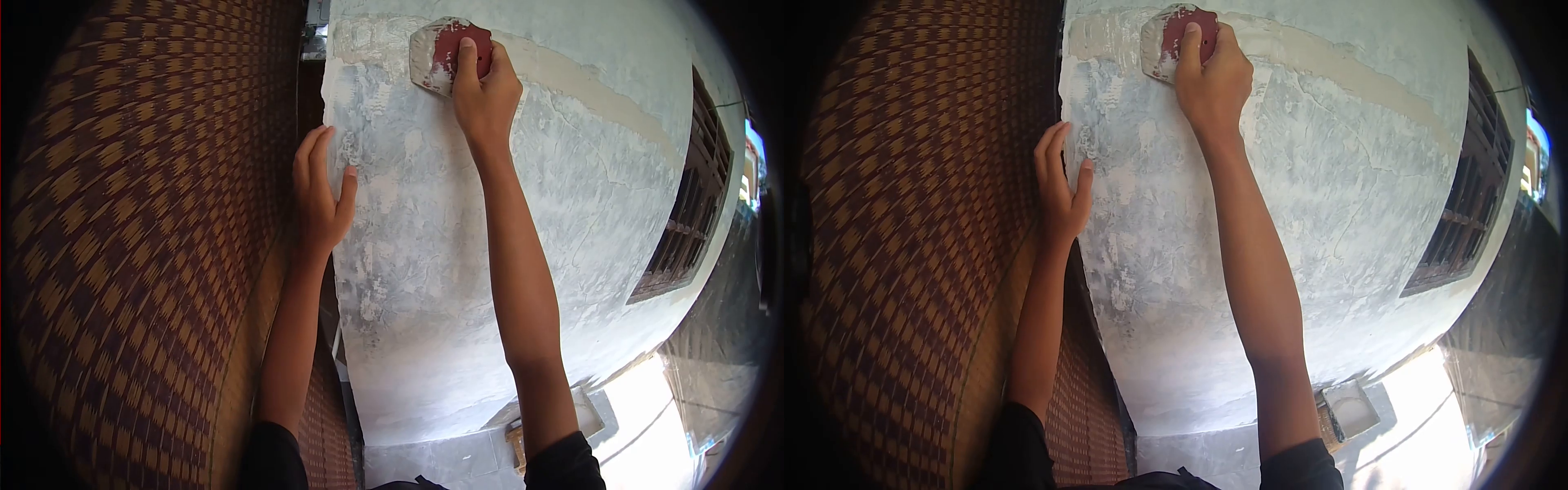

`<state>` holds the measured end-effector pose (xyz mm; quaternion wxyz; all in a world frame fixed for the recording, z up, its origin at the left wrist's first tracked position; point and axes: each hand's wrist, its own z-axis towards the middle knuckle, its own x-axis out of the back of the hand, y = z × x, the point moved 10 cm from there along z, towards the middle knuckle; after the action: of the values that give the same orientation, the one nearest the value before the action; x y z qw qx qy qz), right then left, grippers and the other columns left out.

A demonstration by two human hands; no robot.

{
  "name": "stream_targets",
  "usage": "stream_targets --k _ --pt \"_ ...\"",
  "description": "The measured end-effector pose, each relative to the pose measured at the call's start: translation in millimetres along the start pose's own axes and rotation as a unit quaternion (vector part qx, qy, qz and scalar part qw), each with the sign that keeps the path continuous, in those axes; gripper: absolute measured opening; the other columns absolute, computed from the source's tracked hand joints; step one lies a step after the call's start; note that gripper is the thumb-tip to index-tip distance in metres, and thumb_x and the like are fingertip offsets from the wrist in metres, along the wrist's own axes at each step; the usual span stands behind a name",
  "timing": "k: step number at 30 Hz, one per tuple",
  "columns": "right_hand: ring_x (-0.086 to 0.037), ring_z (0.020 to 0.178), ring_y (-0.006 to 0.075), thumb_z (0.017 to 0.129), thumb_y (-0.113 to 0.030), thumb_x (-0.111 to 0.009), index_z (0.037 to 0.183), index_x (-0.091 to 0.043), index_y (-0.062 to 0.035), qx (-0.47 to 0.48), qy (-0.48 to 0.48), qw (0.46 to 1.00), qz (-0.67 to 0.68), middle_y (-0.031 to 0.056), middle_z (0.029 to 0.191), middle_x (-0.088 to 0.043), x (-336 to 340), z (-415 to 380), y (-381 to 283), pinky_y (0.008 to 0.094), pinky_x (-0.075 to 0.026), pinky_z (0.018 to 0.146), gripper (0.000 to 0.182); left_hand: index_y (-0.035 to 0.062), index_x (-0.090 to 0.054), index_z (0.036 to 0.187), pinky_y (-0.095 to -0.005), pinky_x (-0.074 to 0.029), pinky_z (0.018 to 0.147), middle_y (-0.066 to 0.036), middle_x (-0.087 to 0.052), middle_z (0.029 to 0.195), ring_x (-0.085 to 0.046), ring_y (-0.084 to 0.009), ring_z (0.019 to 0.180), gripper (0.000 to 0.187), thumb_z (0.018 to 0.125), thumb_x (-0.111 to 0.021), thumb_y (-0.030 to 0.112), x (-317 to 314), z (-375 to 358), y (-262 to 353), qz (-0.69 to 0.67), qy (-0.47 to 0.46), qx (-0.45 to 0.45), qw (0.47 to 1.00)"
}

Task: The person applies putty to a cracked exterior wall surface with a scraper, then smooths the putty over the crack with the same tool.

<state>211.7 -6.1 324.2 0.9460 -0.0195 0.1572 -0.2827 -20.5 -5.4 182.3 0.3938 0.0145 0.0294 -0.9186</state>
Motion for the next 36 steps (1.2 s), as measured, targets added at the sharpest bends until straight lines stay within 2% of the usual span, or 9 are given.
stream_targets --k 3,8,13,16,22,26,30,34,36 --pt "-0.070 0.073 0.0311 0.097 -0.029 -0.060 0.099 -0.066 0.0019 -0.061 0.010 0.997 0.041 0.0166 0.082 -0.072 10 3 14 0.0391 -0.053 0.071 0.032 -0.0007 -0.041 0.145 -0.0475 -0.037 0.112 -0.020 -0.041 0.143 -0.043 -0.0350 0.134 0.051 0.096 -0.055 0.011 1 -1 2 0.004 0.000 0.000 1.000" --pt "-0.069 0.070 0.0302 0.097 -0.029 -0.060 0.099 -0.066 0.0014 0.017 -0.010 1.000 -0.006 0.0160 0.079 -0.072 -6 -2 -4 0.0392 -0.053 0.070 0.031 -0.0014 -0.041 0.144 -0.0477 -0.037 0.113 -0.020 -0.040 0.143 -0.043 -0.0352 0.134 0.052 0.096 -0.055 0.011 -2 0 4 -0.002 -0.003 -0.001 1.000" --pt "-0.069 0.071 0.0311 0.097 -0.029 -0.060 0.099 -0.066 0.0013 -0.046 0.025 0.995 0.090 0.0164 0.080 -0.072 9 5 12 0.0392 -0.053 0.070 0.031 -0.0006 -0.040 0.145 -0.0486 -0.033 0.114 -0.020 -0.037 0.145 -0.039 -0.0353 0.135 0.051 0.097 -0.053 0.010 -1 -1 3 -0.009 -0.010 0.005 1.000" --pt "-0.071 0.073 0.0285 0.098 -0.027 -0.059 0.098 -0.066 0.0015 0.020 -0.028 0.999 -0.010 0.0160 0.082 -0.073 -10 -6 -4 0.0372 -0.054 0.070 0.029 -0.0010 -0.040 0.145 -0.0486 -0.033 0.114 -0.020 -0.038 0.145 -0.039 -0.0353 0.135 0.051 0.097 -0.053 0.010 -1 0 2 -0.014 -0.005 0.011 1.000" --pt "-0.070 0.073 0.0343 0.097 -0.030 -0.060 0.101 -0.066 0.0014 -0.060 0.024 0.994 0.089 0.0191 0.080 -0.071 2 -5 5 0.0416 -0.054 0.072 0.032 -0.0011 -0.041 0.145 -0.0481 -0.033 0.114 -0.020 -0.038 0.145 -0.039 -0.0349 0.135 0.051 0.096 -0.054 0.010 -1 -2 2 -0.007 -0.008 0.003 1.000" --pt "-0.071 0.072 0.0306 0.098 -0.027 -0.060 0.100 -0.066 0.0020 0.000 -0.031 0.999 -0.010 0.0170 0.082 -0.073 -9 -12 -9 0.0384 -0.054 0.069 0.029 -0.0012 -0.041 0.145 -0.0473 -0.036 0.113 -0.019 -0.040 0.145 -0.043 -0.0354 0.134 0.052 0.097 -0.055 0.012 0 -3 2 0.017 -0.006 0.015 1.000" --pt "-0.070 0.073 0.0344 0.097 -0.029 -0.059 0.100 -0.067 0.0004 -0.067 0.016 0.992 0.105 0.0180 0.079 -0.072 -6 -14 -1 0.0427 -0.053 0.073 0.030 -0.0011 -0.042 0.144 -0.0474 -0.035 0.113 -0.019 -0.040 0.144 -0.042 -0.0349 0.134 0.051 0.096 -0.055 0.010 3 -2 1 0.000 0.000 0.003 1.000" --pt "-0.071 0.071 0.0285 0.099 -0.024 -0.059 0.099 -0.066 0.0014 -0.005 -0.030 0.999 -0.027 0.0158 0.081 -0.073 -16 -21 -13 0.0371 -0.054 0.067 0.026 -0.0010 -0.042 0.144 -0.0475 -0.034 0.114 -0.019 -0.040 0.144 -0.040 -0.0345 0.135 0.051 0.095 -0.054 0.007 2 -2 2 -0.005 -0.010 0.011 1.000" --pt "-0.071 0.071 0.0316 0.099 -0.025 -0.059 0.098 -0.066 0.0015 -0.051 0.013 0.996 0.071 0.0170 0.080 -0.072 -5 -18 -6 0.0392 -0.054 0.068 0.027 -0.0010 -0.042 0.144 -0.0474 -0.034 0.114 -0.019 -0.040 0.144 -0.040 -0.0344 0.135 0.051 0.095 -0.054 0.007 2 -3 3 -0.008 -0.004 0.006 1.000"
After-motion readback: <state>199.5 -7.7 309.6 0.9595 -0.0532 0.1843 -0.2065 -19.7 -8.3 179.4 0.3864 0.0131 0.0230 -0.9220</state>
